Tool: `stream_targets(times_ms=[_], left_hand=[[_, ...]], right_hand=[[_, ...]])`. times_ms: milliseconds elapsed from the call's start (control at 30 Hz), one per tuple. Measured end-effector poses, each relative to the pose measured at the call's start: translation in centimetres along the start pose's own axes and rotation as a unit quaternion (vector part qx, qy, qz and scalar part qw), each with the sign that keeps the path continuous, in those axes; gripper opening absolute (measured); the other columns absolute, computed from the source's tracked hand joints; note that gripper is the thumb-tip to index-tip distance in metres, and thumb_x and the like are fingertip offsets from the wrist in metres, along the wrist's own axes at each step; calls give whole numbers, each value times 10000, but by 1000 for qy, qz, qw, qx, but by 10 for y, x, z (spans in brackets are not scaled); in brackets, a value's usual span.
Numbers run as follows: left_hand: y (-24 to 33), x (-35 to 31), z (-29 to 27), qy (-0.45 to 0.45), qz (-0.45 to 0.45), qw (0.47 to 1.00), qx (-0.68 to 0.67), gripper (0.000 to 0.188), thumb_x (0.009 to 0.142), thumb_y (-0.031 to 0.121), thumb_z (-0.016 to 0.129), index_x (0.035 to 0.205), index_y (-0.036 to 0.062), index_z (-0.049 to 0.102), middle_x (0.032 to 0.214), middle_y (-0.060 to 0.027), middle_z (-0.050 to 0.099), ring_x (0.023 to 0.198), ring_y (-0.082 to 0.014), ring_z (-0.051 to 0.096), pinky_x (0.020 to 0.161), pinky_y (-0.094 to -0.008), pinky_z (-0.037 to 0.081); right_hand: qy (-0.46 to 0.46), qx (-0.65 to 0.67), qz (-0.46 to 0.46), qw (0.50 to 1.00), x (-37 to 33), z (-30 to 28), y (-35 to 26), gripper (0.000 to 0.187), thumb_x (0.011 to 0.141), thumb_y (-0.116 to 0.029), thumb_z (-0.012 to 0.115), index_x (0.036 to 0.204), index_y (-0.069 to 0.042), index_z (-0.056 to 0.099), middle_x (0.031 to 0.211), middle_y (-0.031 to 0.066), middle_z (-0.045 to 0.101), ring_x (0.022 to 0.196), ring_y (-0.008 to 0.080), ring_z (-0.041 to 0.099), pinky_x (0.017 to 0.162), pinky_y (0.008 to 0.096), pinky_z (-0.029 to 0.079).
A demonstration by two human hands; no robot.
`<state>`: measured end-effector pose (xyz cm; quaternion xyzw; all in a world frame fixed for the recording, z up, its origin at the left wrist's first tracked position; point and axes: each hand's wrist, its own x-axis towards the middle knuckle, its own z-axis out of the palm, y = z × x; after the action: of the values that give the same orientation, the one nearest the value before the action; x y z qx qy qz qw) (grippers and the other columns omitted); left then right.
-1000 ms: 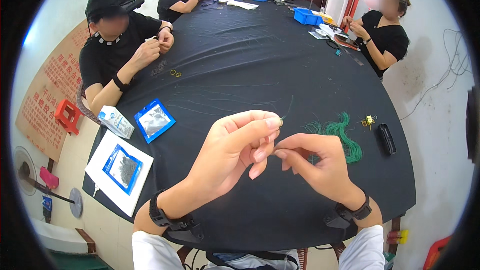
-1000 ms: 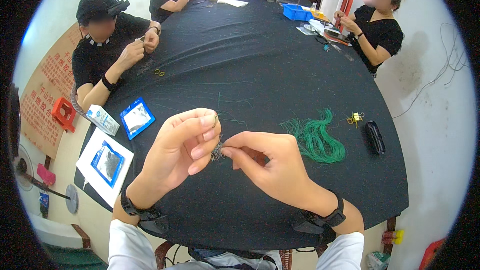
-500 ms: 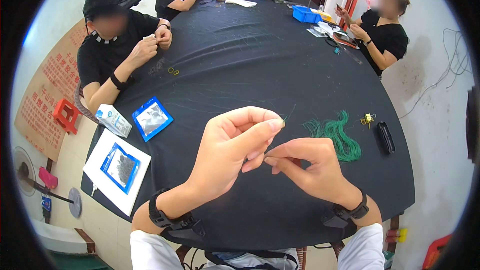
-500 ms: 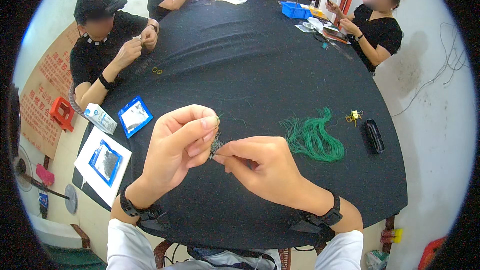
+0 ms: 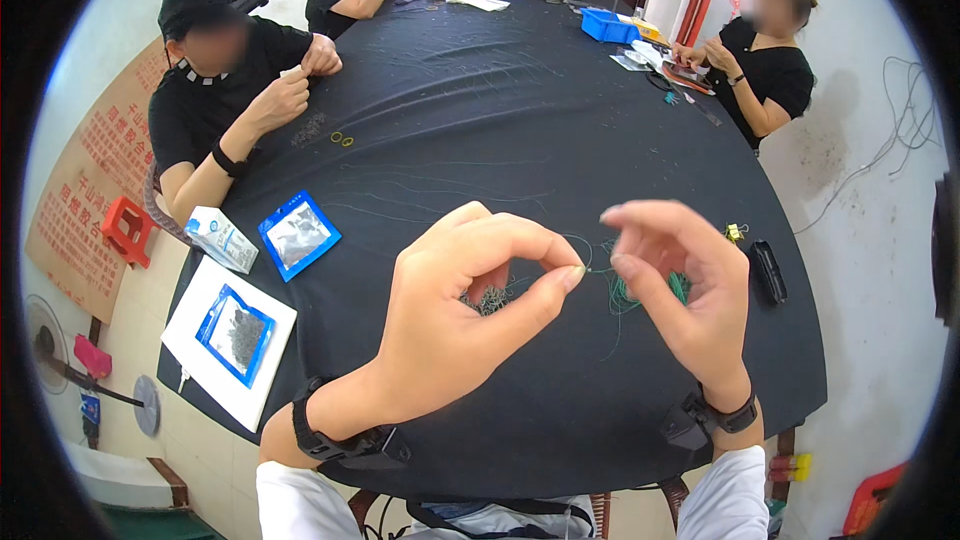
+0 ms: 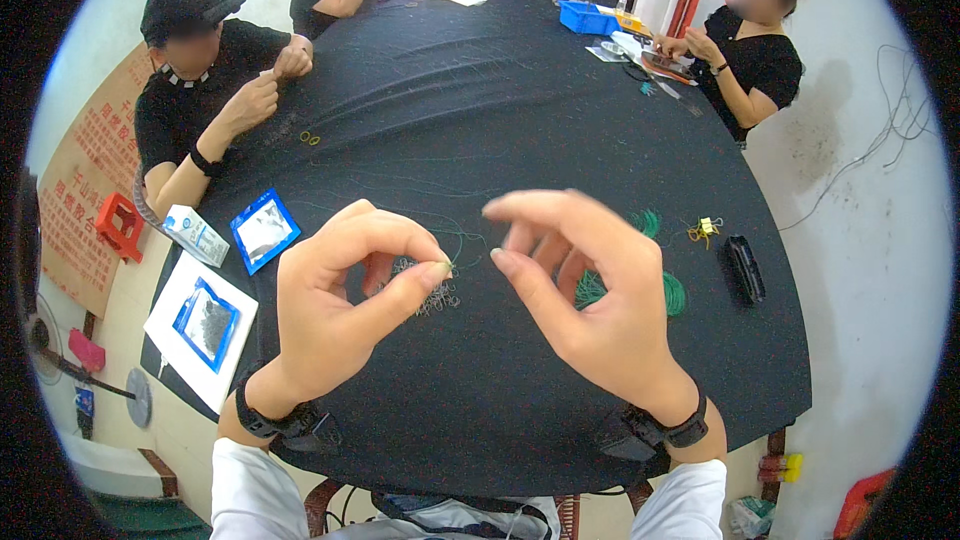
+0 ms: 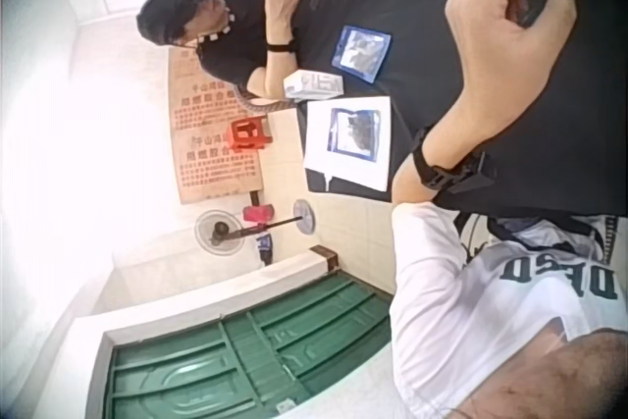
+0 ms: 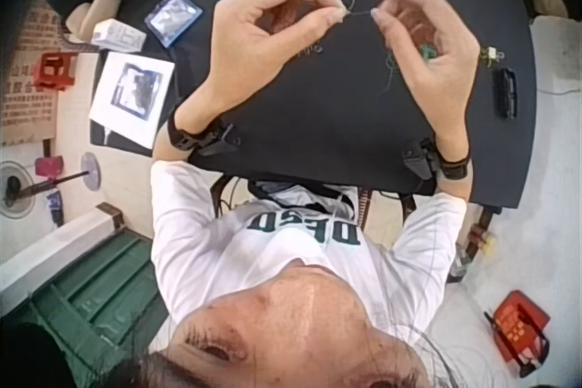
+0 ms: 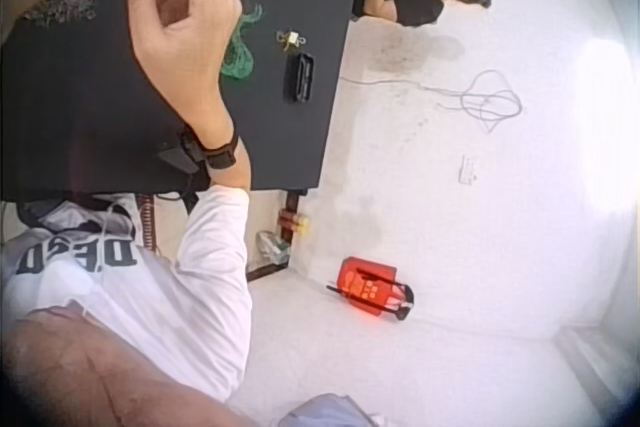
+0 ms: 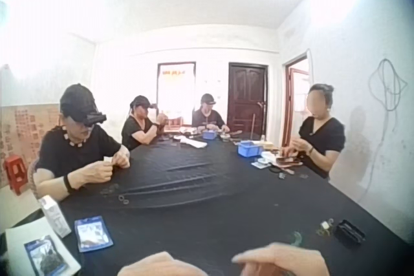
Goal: The person ties thin green strands to small metal hooks by hand at a table, repeating the process with multiple hooks.
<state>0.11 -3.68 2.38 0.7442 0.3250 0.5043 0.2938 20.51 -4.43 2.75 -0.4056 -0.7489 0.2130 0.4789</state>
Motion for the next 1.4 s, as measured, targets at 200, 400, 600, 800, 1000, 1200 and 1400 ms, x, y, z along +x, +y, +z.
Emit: stream_targets(times_ms=[200,400,600,800,1000,1200,1400], left_hand=[[-3,1,3,-15,72,997,22,102,724,15,692,820,47,681,827,-17,641,736,-78,518,586,-222,378],[-2,0,-1,-16,82,996,9,112,726,-13,683,833,15,675,859,-56,646,743,-105,563,627,-228,423],[3,1,0,-14,74,997,-3,110,718,-56,669,819,-14,663,811,-85,651,672,-121,588,594,-226,450],[4,2,2,2,106,994,18,118,696,-85,666,797,-27,651,776,-93,650,659,-134,602,588,-232,466],[2,2,3,21,138,988,63,108,703,-83,664,795,-30,645,767,-101,646,644,-147,603,574,-237,468],[-3,2,5,38,198,973,110,141,697,-99,674,814,-26,645,776,-110,641,655,-168,616,570,-251,480],[-5,3,6,39,242,961,125,155,700,-99,687,832,-31,645,786,-117,638,665,-189,620,575,-261,486]], right_hand=[[-62,71,-81,992,6,4,2,257,776,10,661,1020,-68,645,1205,97,561,756,83,602,568,192,458],[-85,99,-72,989,7,5,11,105,820,-16,637,923,-38,644,1038,74,642,785,87,616,585,200,460],[-105,209,72,970,3,2,2,66,869,-47,609,911,-4,636,877,61,658,752,94,624,620,206,483],[-118,220,106,962,4,0,1,110,867,-59,622,956,5,625,818,38,630,708,82,615,610,198,484],[-137,246,99,954,0,1,0,128,871,-69,627,976,2,618,769,20,621,650,46,589,556,175,453],[-119,263,129,949,-3,5,-8,110,893,-77,603,964,7,604,745,17,606,627,42,578,530,167,444],[-103,266,115,952,-5,5,-7,88,911,-57,560,947,15,597,731,10,588,624,43,571,527,172,450]])
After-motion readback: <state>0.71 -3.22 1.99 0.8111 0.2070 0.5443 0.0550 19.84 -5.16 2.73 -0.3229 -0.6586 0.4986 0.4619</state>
